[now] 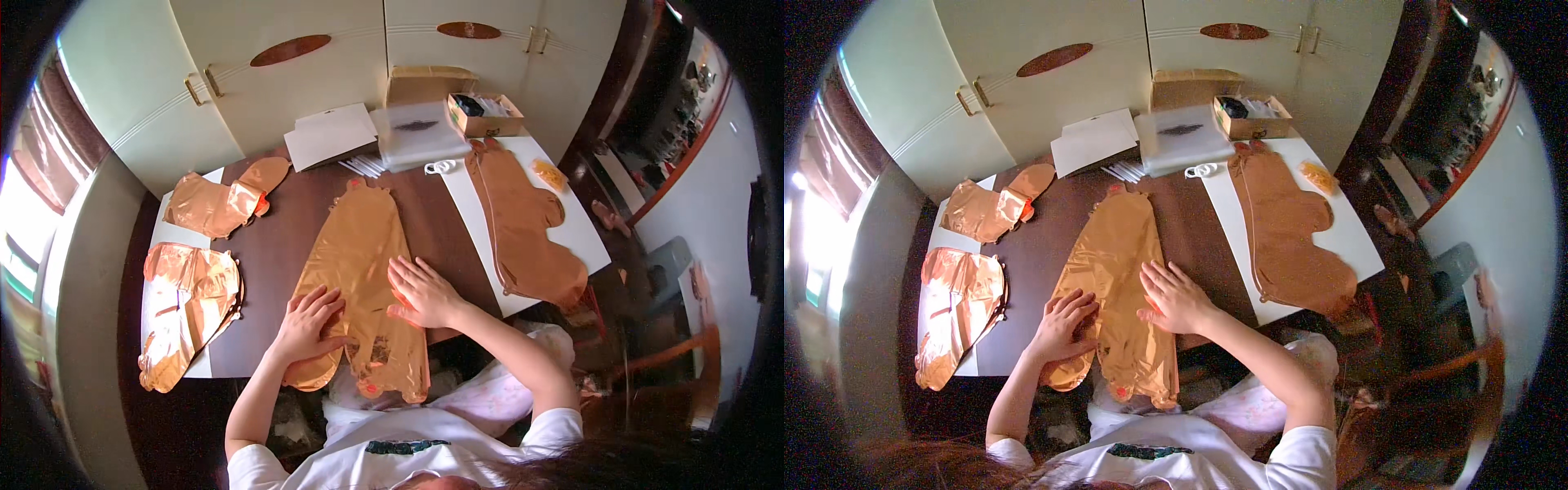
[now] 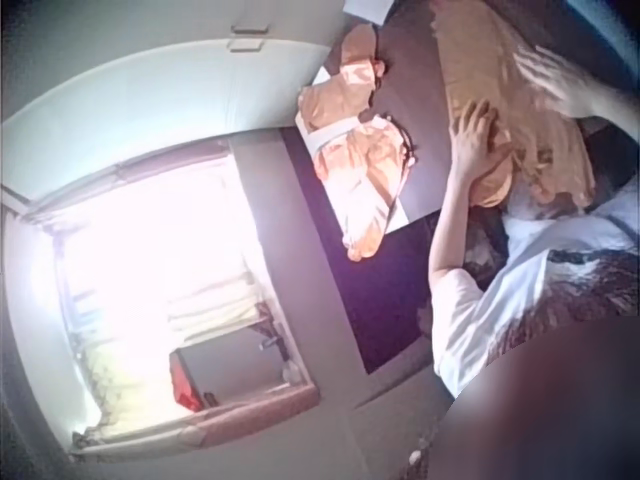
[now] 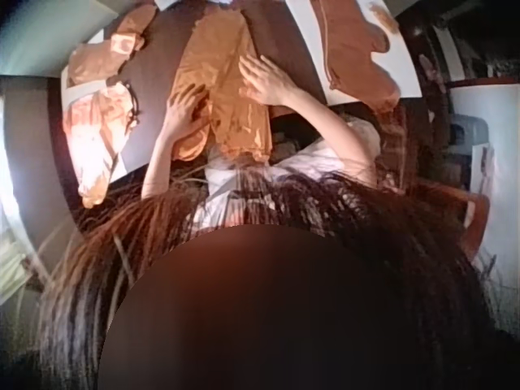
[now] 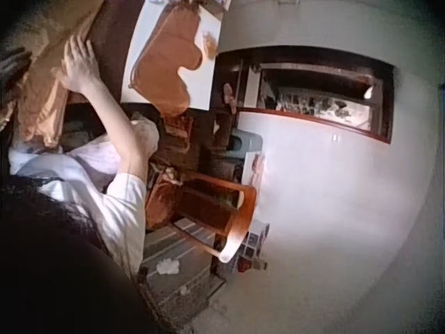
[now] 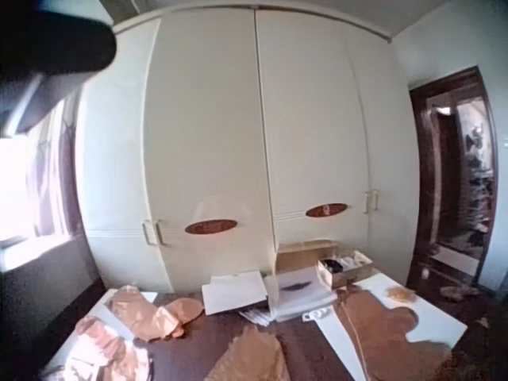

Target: Folding a foil balloon and placing it into a retail plastic sleeve with a cardboard backing.

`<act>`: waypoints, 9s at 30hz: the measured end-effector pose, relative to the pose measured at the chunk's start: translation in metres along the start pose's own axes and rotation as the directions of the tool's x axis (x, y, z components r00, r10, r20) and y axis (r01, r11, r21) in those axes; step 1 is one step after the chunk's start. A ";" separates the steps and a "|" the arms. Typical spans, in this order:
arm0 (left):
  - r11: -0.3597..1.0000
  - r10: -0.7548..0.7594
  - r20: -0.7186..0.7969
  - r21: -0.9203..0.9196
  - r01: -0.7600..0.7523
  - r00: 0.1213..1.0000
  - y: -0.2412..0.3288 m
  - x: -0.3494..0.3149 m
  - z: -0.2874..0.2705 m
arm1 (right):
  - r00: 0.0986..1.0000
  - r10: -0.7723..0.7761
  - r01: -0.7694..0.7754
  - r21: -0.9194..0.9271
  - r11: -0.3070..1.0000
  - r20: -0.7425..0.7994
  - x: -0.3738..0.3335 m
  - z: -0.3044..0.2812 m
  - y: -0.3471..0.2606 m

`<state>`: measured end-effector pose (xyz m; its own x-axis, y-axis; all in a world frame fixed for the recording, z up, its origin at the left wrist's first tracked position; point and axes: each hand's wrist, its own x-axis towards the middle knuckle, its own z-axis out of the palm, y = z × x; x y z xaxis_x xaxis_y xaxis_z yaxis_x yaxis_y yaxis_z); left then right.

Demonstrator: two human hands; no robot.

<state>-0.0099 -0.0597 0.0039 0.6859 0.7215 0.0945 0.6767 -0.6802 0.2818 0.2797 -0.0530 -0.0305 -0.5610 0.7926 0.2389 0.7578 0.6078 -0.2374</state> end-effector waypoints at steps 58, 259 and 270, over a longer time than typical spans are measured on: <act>0.757 -0.649 0.021 0.116 0.643 0.761 0.032 -0.082 -0.053 | 0.999 -0.018 0.021 -0.124 0.992 0.028 -0.009 -0.004 -0.007; 0.964 -0.088 -0.071 0.245 0.103 0.994 -0.075 0.106 0.015 | 0.924 -0.371 0.377 -0.047 0.925 0.093 0.049 0.007 -0.048; 0.962 -0.140 0.001 0.237 0.136 0.990 -0.071 0.105 0.004 | 0.902 -0.383 0.376 0.074 0.924 0.198 0.018 0.005 -0.072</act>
<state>0.0152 0.0635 -0.0104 0.5846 0.8096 0.0533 0.8076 -0.5870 0.0573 0.2135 -0.0822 -0.0136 -0.8626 0.4914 0.1203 0.4640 0.8632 -0.1991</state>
